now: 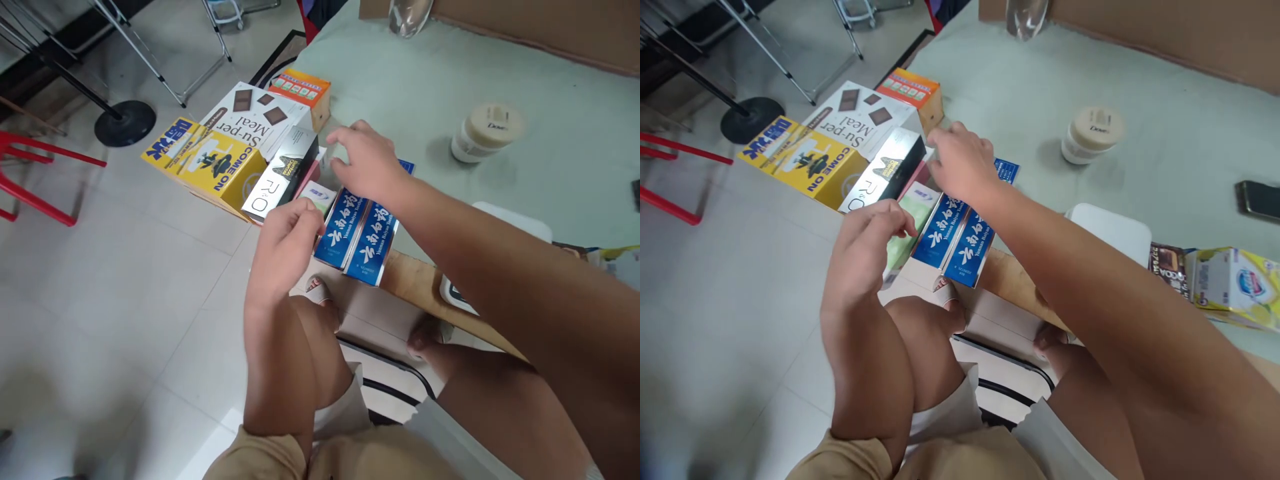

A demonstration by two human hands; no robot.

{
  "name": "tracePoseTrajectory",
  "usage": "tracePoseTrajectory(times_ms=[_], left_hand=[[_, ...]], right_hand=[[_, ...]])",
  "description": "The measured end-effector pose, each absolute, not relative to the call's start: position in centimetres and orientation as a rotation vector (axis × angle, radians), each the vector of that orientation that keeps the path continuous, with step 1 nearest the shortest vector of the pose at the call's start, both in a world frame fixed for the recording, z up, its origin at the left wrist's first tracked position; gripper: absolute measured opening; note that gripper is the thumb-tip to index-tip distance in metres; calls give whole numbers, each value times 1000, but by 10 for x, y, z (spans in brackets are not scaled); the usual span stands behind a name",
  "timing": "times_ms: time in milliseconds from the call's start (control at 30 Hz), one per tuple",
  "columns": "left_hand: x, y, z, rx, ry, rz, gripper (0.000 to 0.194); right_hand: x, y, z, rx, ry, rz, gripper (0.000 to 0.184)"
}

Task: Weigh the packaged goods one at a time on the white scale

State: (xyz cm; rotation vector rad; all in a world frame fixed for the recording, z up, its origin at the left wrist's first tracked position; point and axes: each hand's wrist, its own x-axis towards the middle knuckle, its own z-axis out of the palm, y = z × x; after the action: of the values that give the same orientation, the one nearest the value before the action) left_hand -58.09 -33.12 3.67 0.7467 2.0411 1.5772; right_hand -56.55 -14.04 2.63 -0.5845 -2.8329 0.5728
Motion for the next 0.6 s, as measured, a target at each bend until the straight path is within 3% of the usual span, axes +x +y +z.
tracePoseTrajectory(times_ms=[233,367,467,600], left_hand=[[-590,-329,14,1000,1889,1670,31],[-589,-322,-3,997,1825,1731,38],[-590,-319,-9,961,1726,1835,39],[-594,-318,-12,856,1691,1858,50]], right_hand=[[-565,-172,27,-475,-3022,503,43],[-567,-179,28,-281,-3172,462,24],[-567,-175,23,-203,-3237,537,27],[-572,-169,19,-232,-3295,700,14]])
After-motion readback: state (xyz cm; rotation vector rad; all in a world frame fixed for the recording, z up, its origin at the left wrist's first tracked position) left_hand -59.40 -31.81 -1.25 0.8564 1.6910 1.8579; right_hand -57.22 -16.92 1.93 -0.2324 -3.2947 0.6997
